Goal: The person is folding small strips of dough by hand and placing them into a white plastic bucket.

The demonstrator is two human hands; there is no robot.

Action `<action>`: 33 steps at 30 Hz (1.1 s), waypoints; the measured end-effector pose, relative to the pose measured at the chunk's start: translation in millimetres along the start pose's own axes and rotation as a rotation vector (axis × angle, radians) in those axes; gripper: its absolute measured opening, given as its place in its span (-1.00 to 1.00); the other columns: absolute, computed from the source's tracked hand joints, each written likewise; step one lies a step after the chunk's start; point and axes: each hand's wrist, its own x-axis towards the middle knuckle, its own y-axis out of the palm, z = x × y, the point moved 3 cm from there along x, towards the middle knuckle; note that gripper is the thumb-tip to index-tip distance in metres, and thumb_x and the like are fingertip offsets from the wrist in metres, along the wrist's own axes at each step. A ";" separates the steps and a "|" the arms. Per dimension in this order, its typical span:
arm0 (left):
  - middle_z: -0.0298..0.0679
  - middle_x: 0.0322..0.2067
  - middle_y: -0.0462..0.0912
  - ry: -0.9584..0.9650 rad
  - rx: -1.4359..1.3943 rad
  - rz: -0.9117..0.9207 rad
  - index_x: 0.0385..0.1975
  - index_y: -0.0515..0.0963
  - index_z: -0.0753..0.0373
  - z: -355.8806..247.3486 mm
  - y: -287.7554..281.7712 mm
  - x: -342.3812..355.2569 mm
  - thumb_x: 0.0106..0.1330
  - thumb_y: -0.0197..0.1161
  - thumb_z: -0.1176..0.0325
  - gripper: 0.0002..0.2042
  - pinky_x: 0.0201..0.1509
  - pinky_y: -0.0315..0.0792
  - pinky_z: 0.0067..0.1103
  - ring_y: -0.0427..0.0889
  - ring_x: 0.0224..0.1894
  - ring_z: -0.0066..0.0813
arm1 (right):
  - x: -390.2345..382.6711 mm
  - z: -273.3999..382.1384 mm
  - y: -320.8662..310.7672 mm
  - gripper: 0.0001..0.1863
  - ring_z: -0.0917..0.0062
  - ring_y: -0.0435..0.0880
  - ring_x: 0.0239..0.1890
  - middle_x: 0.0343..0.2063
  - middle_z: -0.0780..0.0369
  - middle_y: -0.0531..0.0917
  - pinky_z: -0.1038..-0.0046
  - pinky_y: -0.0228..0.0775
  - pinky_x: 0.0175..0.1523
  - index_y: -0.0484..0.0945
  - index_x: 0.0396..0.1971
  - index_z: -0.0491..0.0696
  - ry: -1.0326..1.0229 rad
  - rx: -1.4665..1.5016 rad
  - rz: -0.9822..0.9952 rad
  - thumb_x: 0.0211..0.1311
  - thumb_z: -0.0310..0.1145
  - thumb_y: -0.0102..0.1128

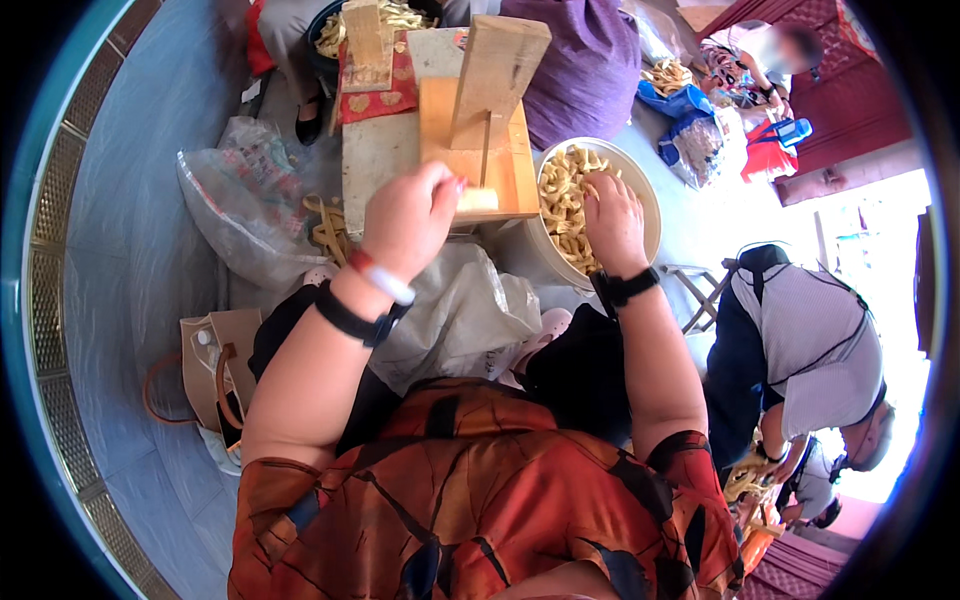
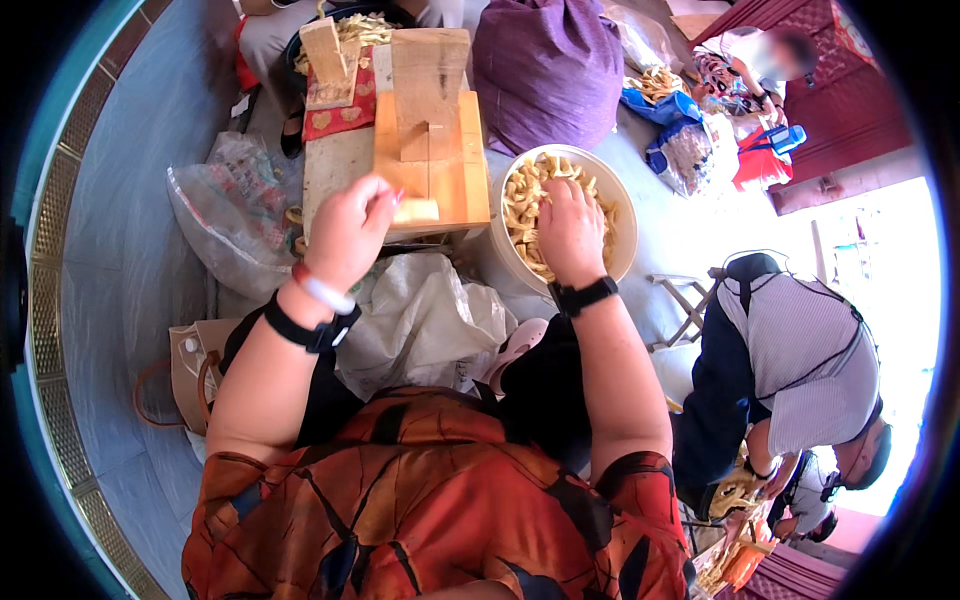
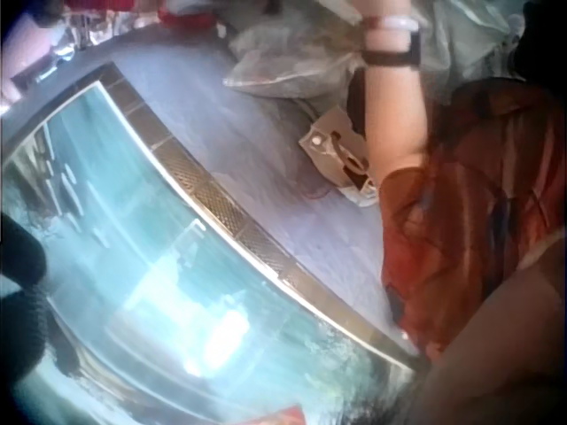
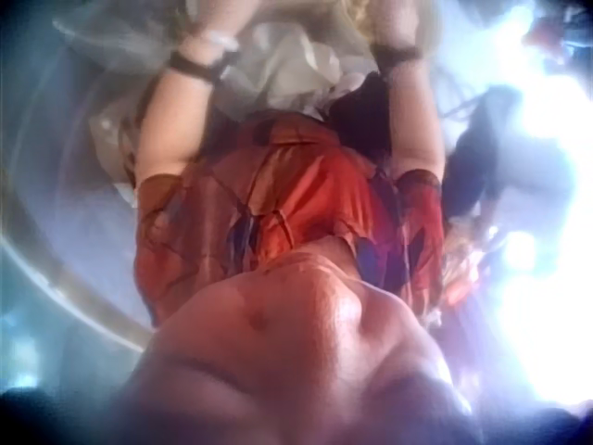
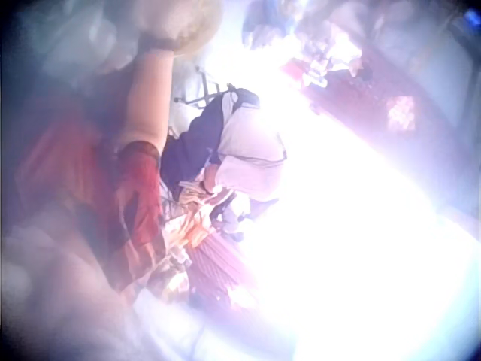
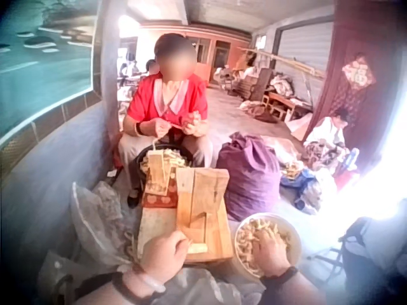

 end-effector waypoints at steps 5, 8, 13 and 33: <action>-0.50 -0.55 0.45 -0.395 -0.743 0.394 -0.38 0.51 0.24 -1.8 32.7 -54.1 0.41 0.10 0.29 -0.82 -0.45 0.22 -0.76 0.32 -0.52 -0.78 | -36.7 103.4 -56.7 -0.40 0.21 0.50 0.07 0.06 0.11 0.52 0.27 0.32 0.11 0.46 0.03 -0.09 -0.545 0.521 0.153 -0.18 -0.53 0.31; -0.48 -0.55 0.44 -0.516 -1.121 0.676 -0.35 0.51 0.23 -7.0 40.3 -65.0 0.43 0.05 0.28 -0.81 -0.48 0.18 -0.78 0.31 -0.54 -0.76 | -60.2 112.8 -44.2 -0.59 0.29 0.58 -0.20 -0.18 0.16 0.59 0.35 0.43 -0.15 0.57 -0.15 -0.09 -0.577 0.452 -0.009 -0.14 -0.55 0.29; -0.42 -0.54 0.45 -0.594 -1.039 0.754 -0.33 0.51 0.26 9.8 32.2 -68.3 0.39 0.05 0.30 -0.82 -0.49 0.17 -0.78 0.33 -0.55 -0.72 | -56.9 86.1 -46.7 -0.69 0.33 0.57 -0.44 -0.47 0.24 0.58 0.35 0.41 -0.32 0.61 -0.26 -0.09 -0.442 0.354 -0.081 -0.12 -0.59 0.25; -0.35 -0.40 0.47 -0.415 -0.775 0.993 -0.07 0.38 0.23 5.7 36.7 -76.1 0.40 0.04 0.32 -0.80 -0.36 0.39 -0.65 0.47 -0.46 -0.63 | -70.2 109.7 -22.8 -0.91 0.39 0.59 -0.52 -0.56 0.25 0.58 0.40 0.42 -0.37 0.52 -0.36 -0.09 -0.495 0.684 0.041 0.11 -0.52 0.19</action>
